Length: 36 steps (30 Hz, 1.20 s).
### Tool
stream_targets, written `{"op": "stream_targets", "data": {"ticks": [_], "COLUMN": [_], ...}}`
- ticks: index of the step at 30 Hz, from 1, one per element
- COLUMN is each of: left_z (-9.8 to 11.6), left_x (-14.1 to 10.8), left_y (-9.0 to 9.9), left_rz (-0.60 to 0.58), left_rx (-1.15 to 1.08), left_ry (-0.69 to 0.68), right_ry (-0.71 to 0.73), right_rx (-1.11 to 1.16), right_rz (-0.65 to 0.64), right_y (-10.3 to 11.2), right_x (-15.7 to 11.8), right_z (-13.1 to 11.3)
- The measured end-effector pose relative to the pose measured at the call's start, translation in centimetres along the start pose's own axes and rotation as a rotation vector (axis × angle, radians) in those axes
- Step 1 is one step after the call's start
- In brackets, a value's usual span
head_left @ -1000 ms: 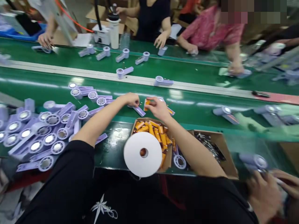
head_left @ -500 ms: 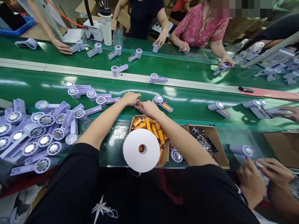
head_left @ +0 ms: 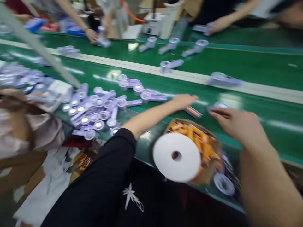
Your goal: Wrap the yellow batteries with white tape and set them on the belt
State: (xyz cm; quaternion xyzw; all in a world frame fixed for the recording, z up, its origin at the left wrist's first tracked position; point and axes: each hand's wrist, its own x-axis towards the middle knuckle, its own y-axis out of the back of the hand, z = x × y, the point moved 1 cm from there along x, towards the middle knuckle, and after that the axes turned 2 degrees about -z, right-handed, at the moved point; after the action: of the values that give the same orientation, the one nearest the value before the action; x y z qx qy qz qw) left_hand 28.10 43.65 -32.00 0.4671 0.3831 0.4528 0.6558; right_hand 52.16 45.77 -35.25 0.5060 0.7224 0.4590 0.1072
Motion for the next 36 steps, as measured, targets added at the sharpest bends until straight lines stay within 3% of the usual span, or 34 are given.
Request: {"op": "stream_targets", "data": {"ticks": [1,3,4,6,7,9,11,13,15,17,19,22,25,27,30,32,34,36], "left_z": [1.1,2.7,3.2,3.4,3.3,3.3,3.8,4.4,4.8,4.8,4.5,3.8,2.8,2.1,1.5,1.4,1.5,1.6], "left_x": [-1.1,-4.1,-6.1,-11.3,-14.1,-19.6,-23.7,-25.9,-27.0,-27.5,-28.0,-28.7,-29.4,-29.7,-30.0,-29.9,-29.9,-29.8], "left_y": [0.2,-0.4,-1.3,-3.8,-5.2,-7.8,-9.6,-10.6,-11.2,-11.8,-12.5,-13.3,-13.5,-13.5,-13.4,-13.4,-13.4,-13.1], "left_rz": [0.026,0.079,0.075,-0.045,-0.068,-0.041,0.009,0.081,0.192,0.331,0.448,0.525,0.512,0.494,0.498,0.466,0.392,0.317], "left_rx": [0.013,0.005,-0.016,-0.070,-0.077,-0.040,0.026,0.085,0.105,0.095,0.081,0.069,0.047,0.044,0.048,0.015,-0.058,-0.138], "left_ry": [-0.001,-0.148,-0.295,-0.658,-0.706,-0.604,-0.433,-0.287,-0.214,-0.189,-0.145,-0.025,0.021,0.013,-0.009,0.018,0.076,0.135], "right_ry": [-0.056,-0.135,-0.132,-0.128,-0.162,-0.271,-0.386,-0.467,-0.474,-0.380,-0.242,-0.047,0.110,0.155,0.182,0.233,0.292,0.272], "right_rx": [0.018,0.117,0.141,0.192,0.206,0.233,0.280,0.413,0.624,0.818,0.889,0.760,0.494,0.297,-0.109,-0.314,-0.305,-0.079], "right_rz": [0.051,0.157,0.169,0.116,0.107,0.110,0.081,-0.052,-0.268,-0.468,-0.546,-0.584,-0.738,-0.697,-0.502,-0.526,-0.593,-0.567], "right_y": [2.2,5.0,5.3,4.0,2.7,-0.6,-3.6,-5.8,-7.2,-8.1,-8.8,-9.5,-8.2,-6.1,-3.2,-2.6,-2.7,-2.8], "right_x": [-3.2,-10.4,-14.2,-21.2,-24.2,-28.6,-30.6,-30.4,-29.2,-27.9,-27.1,-26.6,-25.5,-23.8,-20.5,-18.7,-17.7,-17.6], "right_z": [-1.7,-4.8,-6.1,-7.9,-8.4,-9.0,-9.5,-10.4,-11.8,-13.4,-14.7,-15.0,-13.4,-11.5,-8.8,-7.5,-6.7,-6.3]}}
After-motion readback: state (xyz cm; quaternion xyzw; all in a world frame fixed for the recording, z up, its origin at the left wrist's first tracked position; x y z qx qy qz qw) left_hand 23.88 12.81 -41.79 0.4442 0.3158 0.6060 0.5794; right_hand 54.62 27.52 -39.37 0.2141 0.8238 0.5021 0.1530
